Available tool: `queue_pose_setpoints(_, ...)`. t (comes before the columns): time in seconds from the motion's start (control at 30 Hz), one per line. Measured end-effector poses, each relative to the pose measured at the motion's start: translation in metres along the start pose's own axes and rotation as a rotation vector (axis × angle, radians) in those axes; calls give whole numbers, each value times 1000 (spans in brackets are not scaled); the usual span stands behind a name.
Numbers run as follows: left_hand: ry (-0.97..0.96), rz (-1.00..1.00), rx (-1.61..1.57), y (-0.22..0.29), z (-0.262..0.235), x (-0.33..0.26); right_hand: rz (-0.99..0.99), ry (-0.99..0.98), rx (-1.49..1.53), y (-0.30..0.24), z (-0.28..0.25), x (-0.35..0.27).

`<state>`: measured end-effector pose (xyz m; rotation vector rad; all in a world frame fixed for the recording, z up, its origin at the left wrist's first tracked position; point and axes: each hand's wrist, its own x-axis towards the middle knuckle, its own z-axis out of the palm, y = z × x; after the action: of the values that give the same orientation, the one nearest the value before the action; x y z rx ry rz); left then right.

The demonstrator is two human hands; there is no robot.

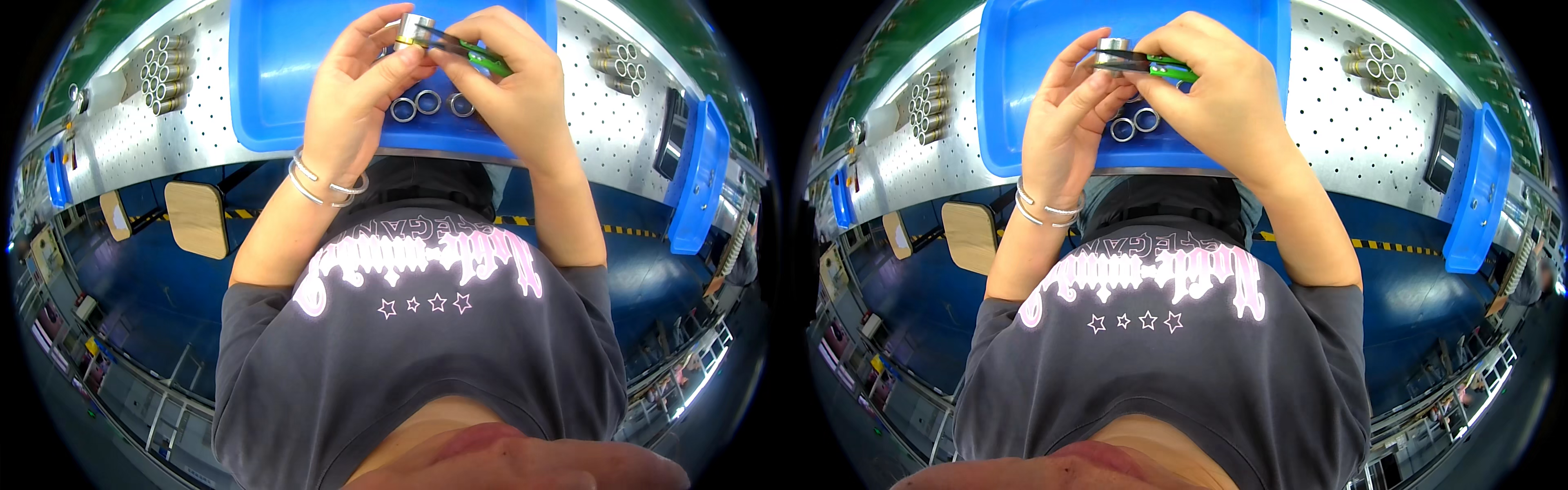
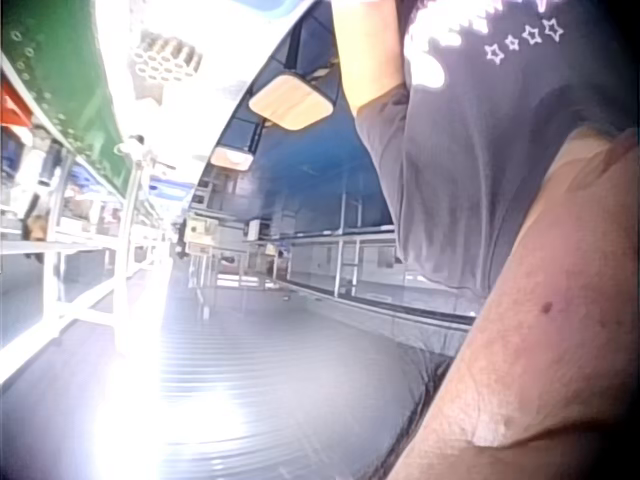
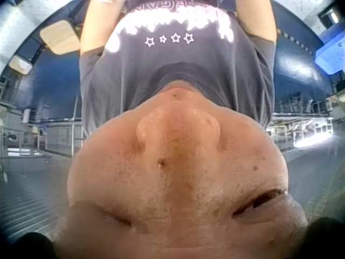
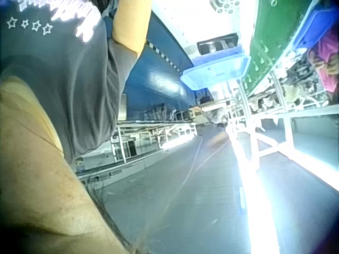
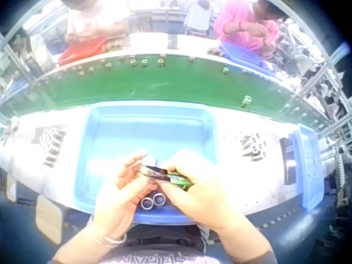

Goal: The person uses pliers to manipulate small metal rings and cylindrical parts over a blue tray. They repeatedly pick up a metal cylinder, use the pliers to adjust or place a ring, and then set the cylinder down on the tray or nearby surface.

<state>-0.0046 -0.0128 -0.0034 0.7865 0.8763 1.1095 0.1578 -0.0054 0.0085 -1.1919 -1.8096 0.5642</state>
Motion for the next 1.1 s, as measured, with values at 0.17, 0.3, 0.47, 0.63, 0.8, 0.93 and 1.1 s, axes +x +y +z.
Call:
queue_pose_setpoints(0.17, -11, -68, -35, 0, -4, 1, 87, 11, 113, 0, -6, 3)
queue_pose_setpoints(0.3, -51, -79, -149, -1, -4, 2, 76, 55, 234, 4, -2, 3)
queue_pose_setpoints(0.47, -48, -83, -105, 0, -3, 1, 191, -6, 207, -2, -4, 3)
queue_pose_setpoints(0.63, -56, -77, -55, -5, -5, 2, 197, -35, 173, -4, -5, 4)
queue_pose_setpoints(0.8, -48, -87, -29, -5, -5, 1, 128, -7, 215, -2, -3, 3)
queue_pose_setpoints(0.93, -83, -87, 34, -6, -7, 1, 114, -24, 140, -7, -6, 4)
queue_pose_setpoints(1.1, -140, -32, 96, -2, -2, -1, 137, -23, 143, -9, -7, 2)
